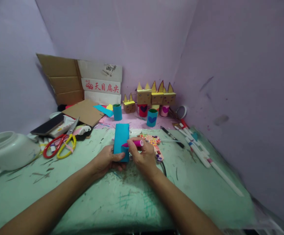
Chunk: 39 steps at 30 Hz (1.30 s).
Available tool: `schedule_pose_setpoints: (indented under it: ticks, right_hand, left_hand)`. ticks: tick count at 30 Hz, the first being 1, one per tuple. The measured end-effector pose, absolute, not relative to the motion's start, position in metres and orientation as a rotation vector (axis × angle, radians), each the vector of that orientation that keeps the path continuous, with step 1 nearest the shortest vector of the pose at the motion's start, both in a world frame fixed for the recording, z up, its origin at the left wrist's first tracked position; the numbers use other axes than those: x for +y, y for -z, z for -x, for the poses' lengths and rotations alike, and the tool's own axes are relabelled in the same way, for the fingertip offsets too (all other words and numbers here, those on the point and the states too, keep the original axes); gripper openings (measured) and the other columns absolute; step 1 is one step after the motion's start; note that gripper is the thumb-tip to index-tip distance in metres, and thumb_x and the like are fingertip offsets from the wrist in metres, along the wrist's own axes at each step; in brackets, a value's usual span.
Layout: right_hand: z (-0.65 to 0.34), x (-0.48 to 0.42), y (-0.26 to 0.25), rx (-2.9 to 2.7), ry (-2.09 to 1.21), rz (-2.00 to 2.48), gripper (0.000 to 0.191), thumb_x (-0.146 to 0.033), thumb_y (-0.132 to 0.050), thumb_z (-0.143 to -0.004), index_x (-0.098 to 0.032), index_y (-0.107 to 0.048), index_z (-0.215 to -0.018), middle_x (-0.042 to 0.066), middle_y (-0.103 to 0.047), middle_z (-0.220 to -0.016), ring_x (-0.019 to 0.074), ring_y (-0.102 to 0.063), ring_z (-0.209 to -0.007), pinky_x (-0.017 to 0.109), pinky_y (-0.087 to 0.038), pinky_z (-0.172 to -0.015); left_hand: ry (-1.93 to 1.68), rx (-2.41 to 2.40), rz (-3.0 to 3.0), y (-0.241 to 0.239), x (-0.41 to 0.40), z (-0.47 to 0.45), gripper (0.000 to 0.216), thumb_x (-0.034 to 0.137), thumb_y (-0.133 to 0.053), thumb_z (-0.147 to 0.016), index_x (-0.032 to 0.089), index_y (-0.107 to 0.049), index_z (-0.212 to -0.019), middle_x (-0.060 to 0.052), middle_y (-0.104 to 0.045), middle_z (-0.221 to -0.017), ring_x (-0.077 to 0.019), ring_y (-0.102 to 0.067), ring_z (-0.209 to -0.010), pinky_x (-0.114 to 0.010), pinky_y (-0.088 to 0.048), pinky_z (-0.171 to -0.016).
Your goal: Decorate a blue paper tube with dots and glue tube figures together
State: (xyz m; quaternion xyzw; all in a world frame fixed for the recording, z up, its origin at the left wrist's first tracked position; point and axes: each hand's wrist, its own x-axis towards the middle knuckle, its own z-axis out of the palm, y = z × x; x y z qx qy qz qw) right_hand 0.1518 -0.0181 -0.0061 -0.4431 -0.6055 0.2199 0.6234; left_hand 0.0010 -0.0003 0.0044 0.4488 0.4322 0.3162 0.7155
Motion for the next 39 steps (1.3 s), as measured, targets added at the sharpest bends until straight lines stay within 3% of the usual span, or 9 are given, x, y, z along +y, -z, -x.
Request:
schedule_pose_setpoints:
  ticks: [29, 39]
  right_hand:
    - [-0.1521, -0.0173, -0.0001, -1.323, -0.472, 1.071, 0.021, -0.034, -0.058, -0.085, -0.020, -0.065, -0.071, -0.002, -0.058, -0.051, 0.0129, -0.054, -0.046, 0.025, -0.044, -0.047]
    - [-0.1543, -0.0185, -0.0001, -1.268, -0.526, 1.019, 0.023, -0.035, -0.058, -0.086, -0.020, -0.065, -0.071, -0.003, -0.056, -0.050, 0.0135, -0.054, -0.048, 0.027, -0.044, -0.048]
  left_hand:
    - [-0.702, 0.939, -0.982, -0.0038, 0.0005, 0.0013, 0.044, 0.033, -0.084, -0.054, 0.009, -0.062, -0.084, -0.005, -0.064, -0.064, -0.0136, -0.059, -0.046, -0.024, -0.050, -0.045]
    - [-0.698, 0.935, -0.963, -0.0057, 0.0004, 0.0009, 0.050, 0.039, -0.086, -0.045, 0.009, -0.064, -0.079, -0.005, -0.066, -0.061, -0.0131, -0.060, -0.045, -0.022, -0.051, -0.043]
